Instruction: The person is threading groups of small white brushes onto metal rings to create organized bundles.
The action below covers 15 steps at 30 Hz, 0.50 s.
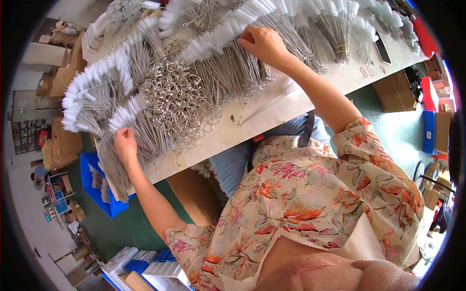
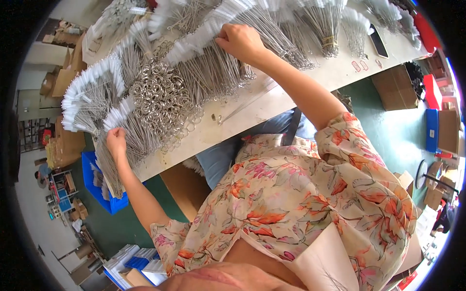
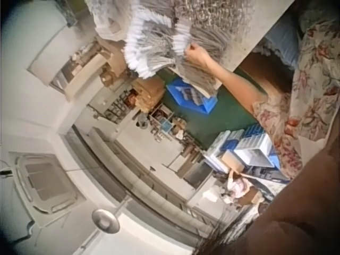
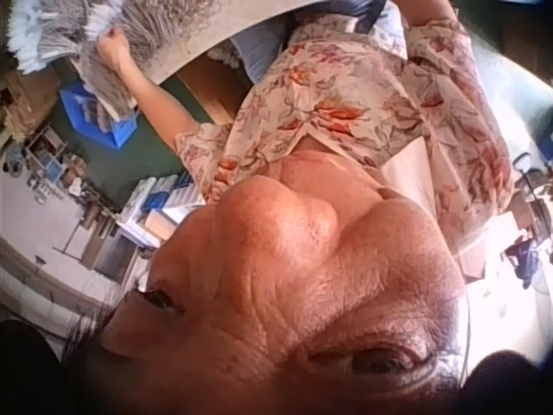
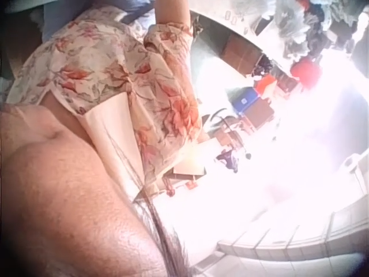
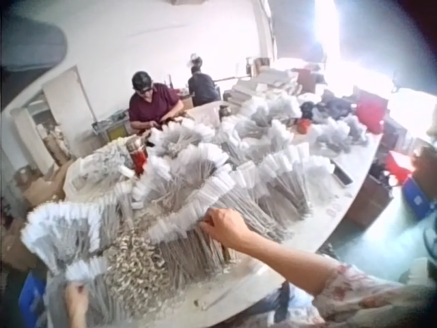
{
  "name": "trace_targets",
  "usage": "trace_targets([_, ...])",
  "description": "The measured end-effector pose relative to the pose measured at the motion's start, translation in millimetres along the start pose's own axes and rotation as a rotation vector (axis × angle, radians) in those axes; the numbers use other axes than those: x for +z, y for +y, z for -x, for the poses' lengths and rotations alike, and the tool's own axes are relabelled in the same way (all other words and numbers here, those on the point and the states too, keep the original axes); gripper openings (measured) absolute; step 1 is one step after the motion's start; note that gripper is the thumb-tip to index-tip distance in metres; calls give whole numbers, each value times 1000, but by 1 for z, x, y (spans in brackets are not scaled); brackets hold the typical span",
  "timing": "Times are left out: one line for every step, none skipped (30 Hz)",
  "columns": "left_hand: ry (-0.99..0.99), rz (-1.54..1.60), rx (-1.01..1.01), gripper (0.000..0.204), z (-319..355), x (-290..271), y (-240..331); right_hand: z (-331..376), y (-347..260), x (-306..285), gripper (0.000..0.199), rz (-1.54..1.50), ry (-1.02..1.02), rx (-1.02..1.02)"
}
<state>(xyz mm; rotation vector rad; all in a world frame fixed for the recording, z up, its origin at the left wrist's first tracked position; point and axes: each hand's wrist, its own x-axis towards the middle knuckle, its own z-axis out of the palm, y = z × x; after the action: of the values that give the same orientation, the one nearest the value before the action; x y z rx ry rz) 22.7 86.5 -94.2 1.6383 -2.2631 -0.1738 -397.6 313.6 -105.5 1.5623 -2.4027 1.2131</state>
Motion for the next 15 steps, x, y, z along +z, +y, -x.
trace_targets([123,2,22,29,3,3,0,-2,1,-2,33,55,-36,72])
trace_targets([252,3,38,30,5,2,-2,-3,3,0,33,56,-31,71])
trace_targets([253,8,49,30,6,2,-2,-1,7,3,32,43,47,109])
trace_targets([198,-42,13,31,7,1,-3,0,12,4,31,30,124,147])
trace_targets([139,-92,-23,32,8,0,-6,4,9,1,30,48,103,169])
trace_targets([134,-90,-12,32,7,1,-13,5,10,2,30,52,109,178])
trace_targets([82,-83,-5,32,3,1,-21,6,12,4,29,-39,96,157])
trace_targets([28,-76,0,33,0,4,-36,6,12,6,28,-130,81,134])
trace_targets([24,-11,-5,33,-4,7,-43,6,7,4,25,-150,63,195])
trace_targets([19,-6,9,33,-4,11,-50,9,5,7,22,-152,64,160])
trace_targets([47,34,23,32,-6,17,-42,12,3,7,21,-141,51,132])
trace_targets([74,71,40,30,-7,18,-39,14,-2,6,20,-133,41,106])
trace_targets([68,88,46,30,-9,20,-50,13,-7,8,20,-102,18,107])
trace_targets([68,107,44,29,-10,21,-66,5,-11,9,19,-72,-8,97])
trace_targets([74,170,-21,30,-8,22,-67,-3,-12,7,19,-124,22,107])
